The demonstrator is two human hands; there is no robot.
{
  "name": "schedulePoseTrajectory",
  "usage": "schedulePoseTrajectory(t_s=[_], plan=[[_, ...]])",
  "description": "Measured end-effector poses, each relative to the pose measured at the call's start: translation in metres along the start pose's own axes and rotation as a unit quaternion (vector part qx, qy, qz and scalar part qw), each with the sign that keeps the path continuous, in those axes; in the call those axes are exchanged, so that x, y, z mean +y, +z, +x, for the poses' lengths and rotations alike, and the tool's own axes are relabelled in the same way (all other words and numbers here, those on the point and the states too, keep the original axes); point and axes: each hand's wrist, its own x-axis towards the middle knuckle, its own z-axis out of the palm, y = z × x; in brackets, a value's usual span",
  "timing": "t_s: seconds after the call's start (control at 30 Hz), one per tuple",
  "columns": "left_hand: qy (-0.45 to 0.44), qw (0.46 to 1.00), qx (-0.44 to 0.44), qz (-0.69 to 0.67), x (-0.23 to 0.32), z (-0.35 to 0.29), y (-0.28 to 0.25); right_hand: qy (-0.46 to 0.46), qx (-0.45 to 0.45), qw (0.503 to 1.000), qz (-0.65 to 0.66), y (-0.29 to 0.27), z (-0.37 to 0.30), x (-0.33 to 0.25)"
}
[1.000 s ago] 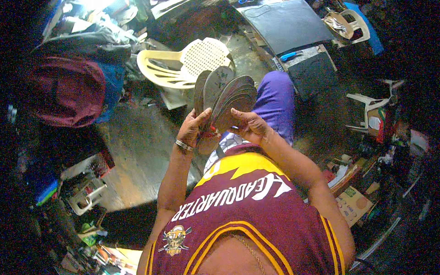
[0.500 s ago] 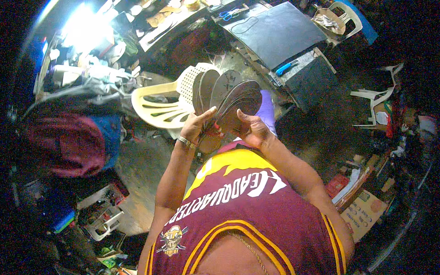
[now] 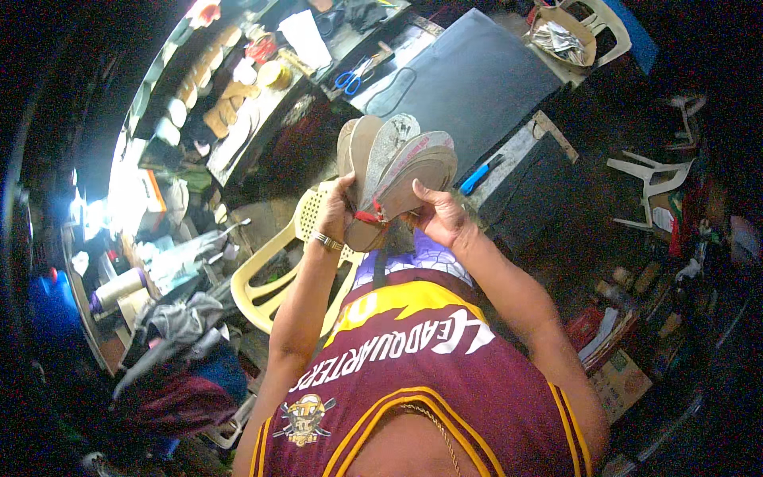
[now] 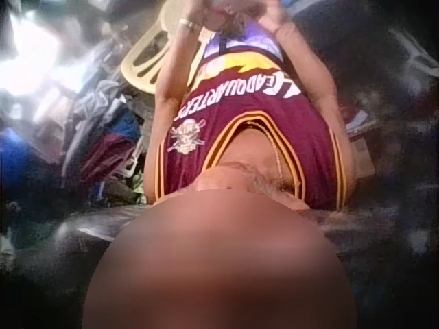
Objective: The person walks through a workshop, picks up a stack of flip-flop insoles, and sits at a workbench. They place one insole on a rubber sheet, cut a strap with scissors, and attach the strap to the insole by hand.
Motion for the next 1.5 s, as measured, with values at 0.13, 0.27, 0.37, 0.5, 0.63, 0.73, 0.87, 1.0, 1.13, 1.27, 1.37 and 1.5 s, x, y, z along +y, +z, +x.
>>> schedulePoseTrajectory(t_s=[0.13, 0.27, 0.37, 0.5, 0.63, 0.73, 0.87, 1.0, 1.13, 1.27, 1.37, 1.5], plan=[[-0.059, 0.994, -0.026, 0.089, 0.031, 0.023, 0.046, -0.024, 0.004, 0.999, 0.026, 0.015, 0.011, -0.037], [-0.077, 0.972, -0.124, 0.184, 0.04, 0.043, 0.073, -0.054, -0.023, 0.996, 0.063, 0.02, 0.028, -0.06], [-0.016, 0.945, -0.167, 0.281, 0.044, 0.071, 0.088, -0.094, -0.004, 0.995, 0.04, 0.024, 0.049, -0.074], [0.33, 0.657, -0.128, 0.666, 0.052, 0.111, 0.113, -0.151, 0.121, 0.977, 0.091, 0.037, 0.072, -0.084], [0.327, 0.481, -0.129, 0.803, 0.045, 0.111, 0.116, -0.193, -0.043, 0.976, 0.088, 0.031, 0.081, -0.085], [0.374, 0.532, -0.241, 0.72, 0.047, 0.119, 0.105, -0.195, 0.018, 0.979, 0.06, 0.011, 0.089, -0.088], [0.138, 0.864, -0.085, 0.477, 0.064, 0.159, 0.105, -0.212, 0.014, 0.973, 0.093, 0.0, 0.094, -0.113], [-0.216, 0.92, -0.241, 0.223, 0.069, 0.187, 0.127, -0.25, -0.005, 0.958, 0.144, 0.009, 0.081, -0.126], [-0.273, 0.901, -0.211, 0.262, 0.045, 0.218, 0.135, -0.326, 0.047, 0.938, 0.112, -0.018, 0.095, -0.125], [-0.297, 0.873, -0.151, 0.355, 0.008, 0.297, 0.122, -0.259, 0.204, 0.943, -0.051, -0.091, 0.148, -0.138], [-0.342, 0.864, -0.176, 0.326, -0.004, 0.312, 0.098, -0.259, 0.23, 0.938, -0.022, -0.114, 0.166, -0.113], [-0.342, 0.875, -0.254, 0.229, -0.027, 0.313, 0.084, -0.298, 0.16, 0.941, -0.003, -0.134, 0.174, -0.096]])
